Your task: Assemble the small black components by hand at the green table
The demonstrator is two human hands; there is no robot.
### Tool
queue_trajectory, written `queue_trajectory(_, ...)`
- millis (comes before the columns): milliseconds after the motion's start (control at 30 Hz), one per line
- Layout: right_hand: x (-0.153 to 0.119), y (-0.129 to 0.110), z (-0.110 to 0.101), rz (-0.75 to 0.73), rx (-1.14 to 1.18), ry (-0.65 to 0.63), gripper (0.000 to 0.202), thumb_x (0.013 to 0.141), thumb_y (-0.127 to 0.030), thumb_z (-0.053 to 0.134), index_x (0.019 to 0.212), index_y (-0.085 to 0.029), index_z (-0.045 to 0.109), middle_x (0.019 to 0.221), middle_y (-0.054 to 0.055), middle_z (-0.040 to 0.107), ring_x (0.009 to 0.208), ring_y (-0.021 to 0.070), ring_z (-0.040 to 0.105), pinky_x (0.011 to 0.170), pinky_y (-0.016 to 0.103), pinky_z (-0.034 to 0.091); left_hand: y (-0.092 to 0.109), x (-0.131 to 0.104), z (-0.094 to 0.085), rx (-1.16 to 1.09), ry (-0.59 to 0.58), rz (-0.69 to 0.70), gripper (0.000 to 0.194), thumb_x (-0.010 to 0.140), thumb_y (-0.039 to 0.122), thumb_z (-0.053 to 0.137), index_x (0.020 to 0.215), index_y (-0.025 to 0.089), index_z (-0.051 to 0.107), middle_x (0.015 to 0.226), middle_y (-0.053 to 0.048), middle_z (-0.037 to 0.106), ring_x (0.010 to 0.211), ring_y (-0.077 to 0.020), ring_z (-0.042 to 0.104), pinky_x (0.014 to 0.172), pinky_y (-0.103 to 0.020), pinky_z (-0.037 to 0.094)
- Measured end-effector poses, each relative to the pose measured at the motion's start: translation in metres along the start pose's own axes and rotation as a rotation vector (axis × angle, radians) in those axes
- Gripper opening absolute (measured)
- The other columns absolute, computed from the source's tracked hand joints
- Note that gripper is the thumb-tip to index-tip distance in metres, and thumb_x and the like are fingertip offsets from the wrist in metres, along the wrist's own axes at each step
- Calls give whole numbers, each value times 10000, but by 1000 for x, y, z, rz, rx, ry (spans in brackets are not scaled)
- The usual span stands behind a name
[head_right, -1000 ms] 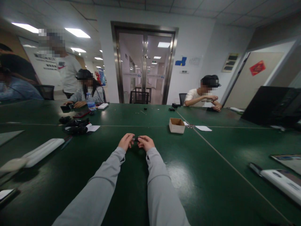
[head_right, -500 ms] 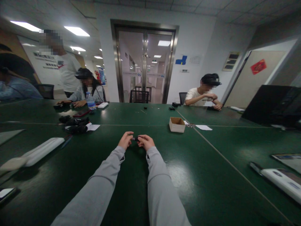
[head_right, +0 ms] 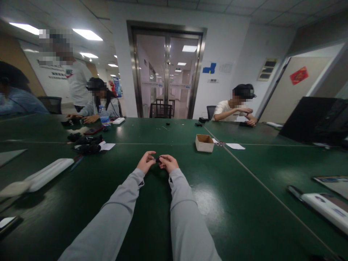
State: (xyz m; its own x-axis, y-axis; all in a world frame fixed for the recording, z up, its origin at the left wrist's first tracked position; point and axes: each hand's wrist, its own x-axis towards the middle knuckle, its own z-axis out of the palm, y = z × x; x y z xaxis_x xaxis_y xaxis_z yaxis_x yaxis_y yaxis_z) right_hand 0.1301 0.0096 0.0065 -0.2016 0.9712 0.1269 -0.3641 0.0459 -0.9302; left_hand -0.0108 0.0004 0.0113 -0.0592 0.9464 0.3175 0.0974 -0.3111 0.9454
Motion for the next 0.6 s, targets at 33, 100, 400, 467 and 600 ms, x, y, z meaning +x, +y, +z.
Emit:
queue_trajectory(33, 0, 0, 0, 2, 2, 2, 383, 515, -322, 771, 798, -123, 606, 554, 38, 604, 436, 105, 527, 422, 195, 439, 0, 0, 0, 1, -1, -26, 287, 653, 232, 535, 934, 176, 544, 598, 31, 504, 505, -79, 443, 514, -193, 360)
queue_trajectory(100, 0, 0, 0, 5, 3, 7, 386, 510, -321, 774, 795, -122, 604, 551, 39, 603, 438, 105, 527, 425, 194, 441, -1, 0, 0, 3, -33, -90, 255, 722, 311, 465, 922, 173, 542, 529, 35, 475, 453, -87, 418, 457, -197, 326)
queue_trajectory(400, 0, -1, 1, 11, 5, 0, 402, 499, -324, 778, 797, -120, 603, 553, 43, 605, 426, 102, 522, 415, 189, 435, -1, 0, -1, -37, -52, -55, 289, 663, 231, 495, 943, 168, 531, 587, 26, 505, 483, -80, 438, 444, -177, 317)
queue_trajectory(467, 0, -1, 1, 10, 2, 4, 406, 494, -330, 780, 792, -122, 601, 550, 41, 604, 419, 100, 518, 412, 190, 434, 1, 0, -1, -11, -69, -75, 250, 726, 297, 433, 899, 160, 550, 495, 33, 466, 419, -80, 396, 418, -184, 299)
queue_trajectory(600, 1, 0, 0, 12, -7, 0, 397, 504, -331, 776, 799, -130, 603, 552, 29, 601, 416, 96, 516, 411, 190, 430, 2, 0, -1, -33, -77, -73, 272, 702, 279, 456, 933, 168, 547, 510, 35, 489, 406, -72, 393, 407, -180, 288)
